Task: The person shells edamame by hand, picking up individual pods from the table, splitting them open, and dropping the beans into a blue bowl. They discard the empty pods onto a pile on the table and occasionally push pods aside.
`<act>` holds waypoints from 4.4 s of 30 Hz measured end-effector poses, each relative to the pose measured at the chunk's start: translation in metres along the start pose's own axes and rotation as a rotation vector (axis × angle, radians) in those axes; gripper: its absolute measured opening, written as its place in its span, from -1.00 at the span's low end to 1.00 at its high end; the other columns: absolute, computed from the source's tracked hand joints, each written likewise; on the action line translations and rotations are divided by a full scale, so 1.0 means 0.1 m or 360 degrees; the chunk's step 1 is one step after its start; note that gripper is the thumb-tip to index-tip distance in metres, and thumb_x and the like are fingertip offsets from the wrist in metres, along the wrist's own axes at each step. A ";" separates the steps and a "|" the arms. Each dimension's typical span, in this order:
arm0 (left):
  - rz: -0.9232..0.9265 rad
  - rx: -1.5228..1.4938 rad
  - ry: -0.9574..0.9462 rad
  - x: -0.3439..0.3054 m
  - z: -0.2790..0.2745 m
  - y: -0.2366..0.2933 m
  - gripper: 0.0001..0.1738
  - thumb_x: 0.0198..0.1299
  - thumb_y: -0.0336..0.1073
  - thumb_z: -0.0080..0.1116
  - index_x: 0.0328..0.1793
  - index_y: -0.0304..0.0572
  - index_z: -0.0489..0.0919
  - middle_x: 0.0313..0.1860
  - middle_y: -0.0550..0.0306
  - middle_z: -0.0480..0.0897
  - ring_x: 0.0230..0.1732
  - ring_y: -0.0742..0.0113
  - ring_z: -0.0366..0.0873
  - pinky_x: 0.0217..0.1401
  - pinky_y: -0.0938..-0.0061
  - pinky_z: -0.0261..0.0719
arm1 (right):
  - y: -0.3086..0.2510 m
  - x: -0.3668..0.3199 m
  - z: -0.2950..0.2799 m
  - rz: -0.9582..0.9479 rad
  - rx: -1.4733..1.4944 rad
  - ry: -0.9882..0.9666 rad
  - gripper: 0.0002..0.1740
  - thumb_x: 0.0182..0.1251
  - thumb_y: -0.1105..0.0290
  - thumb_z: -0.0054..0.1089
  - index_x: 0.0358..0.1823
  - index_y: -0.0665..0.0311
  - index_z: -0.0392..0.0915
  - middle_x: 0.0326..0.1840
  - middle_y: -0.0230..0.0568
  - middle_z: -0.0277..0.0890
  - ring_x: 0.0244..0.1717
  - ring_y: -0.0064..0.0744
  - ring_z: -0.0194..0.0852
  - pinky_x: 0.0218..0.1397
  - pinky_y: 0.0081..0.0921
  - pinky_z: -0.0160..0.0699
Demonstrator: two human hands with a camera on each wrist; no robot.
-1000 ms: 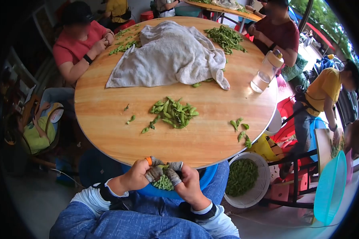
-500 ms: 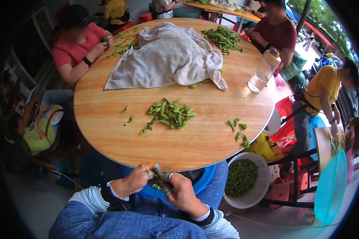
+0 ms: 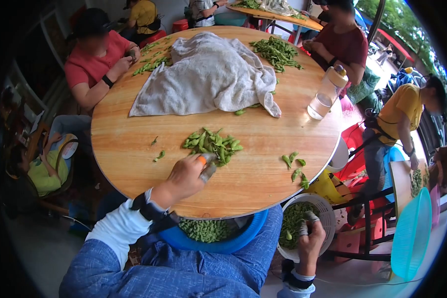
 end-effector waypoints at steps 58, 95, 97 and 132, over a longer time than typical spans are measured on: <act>-0.0629 -0.1603 -0.0251 -0.83 -0.01 0.18 -0.81 0.16 -0.32 0.01 -0.45 -0.28 0.45 -0.60 0.32 0.42 -0.55 0.62 0.30 -0.49 0.69 0.26 | -1.20 -0.53 1.77 0.0516 0.1439 -0.1115 -0.75 0.19 0.37 0.06 -0.17 0.38 0.44 -0.34 -0.42 0.45 -0.39 -0.71 0.29 -0.33 -0.76 0.24; -0.0339 -0.1330 -0.0195 -0.91 0.09 0.11 -0.86 0.06 -0.37 -0.02 -0.30 -0.30 0.45 -0.55 0.11 0.47 -0.54 0.33 0.44 -0.46 0.54 0.38 | -1.14 -0.56 1.89 0.0333 0.1786 -0.1197 -0.80 0.18 0.50 0.03 -0.17 0.41 0.43 -0.25 -0.34 0.48 -0.24 -0.61 0.39 -0.14 -0.64 0.37; -0.0652 -0.1873 -0.0297 -1.02 0.29 0.04 -0.81 0.22 -0.31 -0.15 -0.28 -0.26 0.45 -0.54 0.26 0.45 -0.49 0.59 0.38 -0.46 0.67 0.34 | -1.09 -0.56 1.91 0.0251 0.1752 -0.1207 -0.79 0.18 0.50 0.03 -0.16 0.41 0.42 -0.24 -0.33 0.48 -0.23 -0.61 0.39 -0.12 -0.64 0.36; -0.0868 -0.2037 -0.0353 -0.99 0.20 0.12 -0.81 0.14 -0.44 -0.06 -0.11 -0.31 0.39 -0.37 0.23 0.42 -0.29 0.53 0.37 -0.21 0.65 0.34 | -1.14 -0.50 1.83 0.0527 0.1430 -0.1132 -0.70 0.15 0.49 0.06 -0.06 0.39 0.37 -0.26 -0.34 0.47 -0.30 -0.61 0.40 -0.19 -0.67 0.37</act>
Point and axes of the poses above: each hand's wrist, its own x-axis towards the middle knuckle, its own z-axis out of the palm, y = z × x, the point moved 9 cm from there along x, towards the middle knuckle
